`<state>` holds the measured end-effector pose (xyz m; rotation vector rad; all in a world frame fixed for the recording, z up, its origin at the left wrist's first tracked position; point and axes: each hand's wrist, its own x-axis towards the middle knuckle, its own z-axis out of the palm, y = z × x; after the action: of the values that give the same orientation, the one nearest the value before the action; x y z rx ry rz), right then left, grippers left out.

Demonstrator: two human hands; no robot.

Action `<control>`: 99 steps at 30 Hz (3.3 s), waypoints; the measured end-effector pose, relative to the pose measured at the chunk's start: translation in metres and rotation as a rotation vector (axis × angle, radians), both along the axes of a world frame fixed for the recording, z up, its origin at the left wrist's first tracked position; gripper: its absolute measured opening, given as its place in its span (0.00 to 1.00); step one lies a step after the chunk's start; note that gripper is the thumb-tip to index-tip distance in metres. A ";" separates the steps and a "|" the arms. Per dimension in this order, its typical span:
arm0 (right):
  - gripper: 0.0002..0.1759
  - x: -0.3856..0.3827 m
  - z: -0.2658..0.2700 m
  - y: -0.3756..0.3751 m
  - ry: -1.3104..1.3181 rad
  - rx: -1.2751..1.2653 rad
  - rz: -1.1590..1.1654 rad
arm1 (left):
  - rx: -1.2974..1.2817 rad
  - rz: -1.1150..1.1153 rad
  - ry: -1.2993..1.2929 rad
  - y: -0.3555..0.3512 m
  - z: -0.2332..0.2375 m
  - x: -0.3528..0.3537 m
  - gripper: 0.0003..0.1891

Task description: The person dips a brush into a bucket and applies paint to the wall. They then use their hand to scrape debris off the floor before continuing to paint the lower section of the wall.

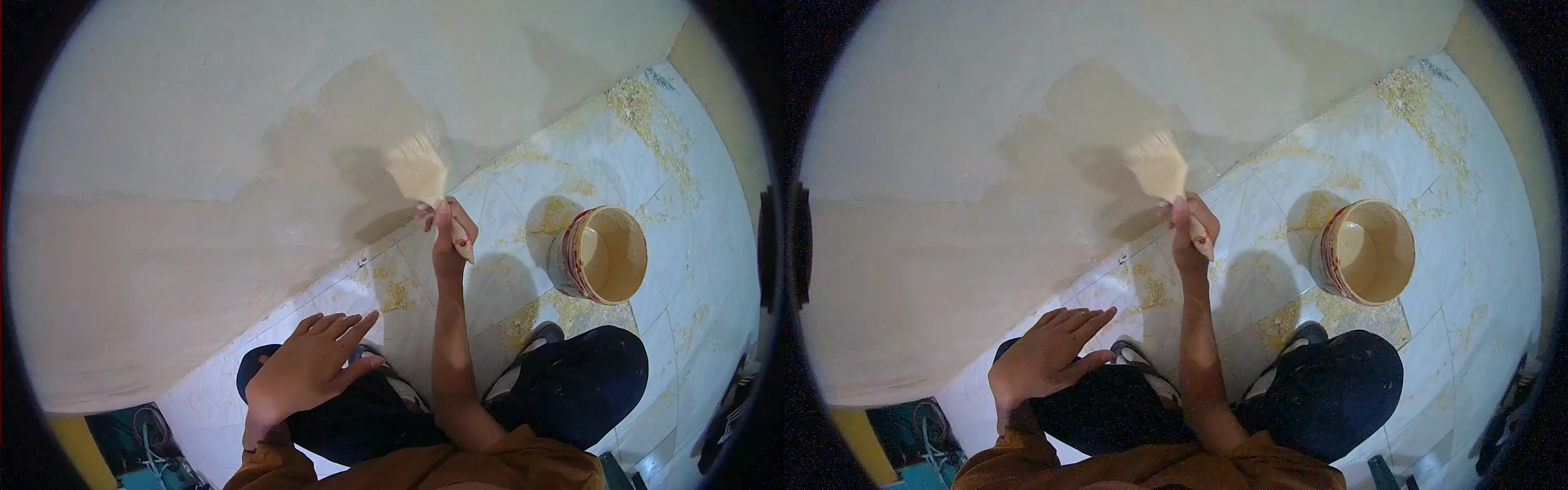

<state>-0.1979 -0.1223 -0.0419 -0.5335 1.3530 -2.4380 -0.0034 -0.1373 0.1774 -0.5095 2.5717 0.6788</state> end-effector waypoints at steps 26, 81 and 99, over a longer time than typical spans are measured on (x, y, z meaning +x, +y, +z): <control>0.15 0.018 0.000 -0.022 0.003 -0.368 0.152 | -0.103 0.024 -0.165 -0.005 0.009 -0.001 0.35; 0.23 -0.113 0.078 0.021 0.050 -0.251 -0.059 | -0.036 0.039 -0.167 -0.004 0.011 -0.024 0.33; 0.23 -0.122 -0.085 0.031 0.199 0.479 -0.276 | 0.005 0.029 -0.116 0.002 0.017 -0.032 0.33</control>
<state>-0.3204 -0.0917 -0.1274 -0.4981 2.1364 -2.1741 -0.0351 -0.1351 0.1944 -0.5682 2.4587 0.6458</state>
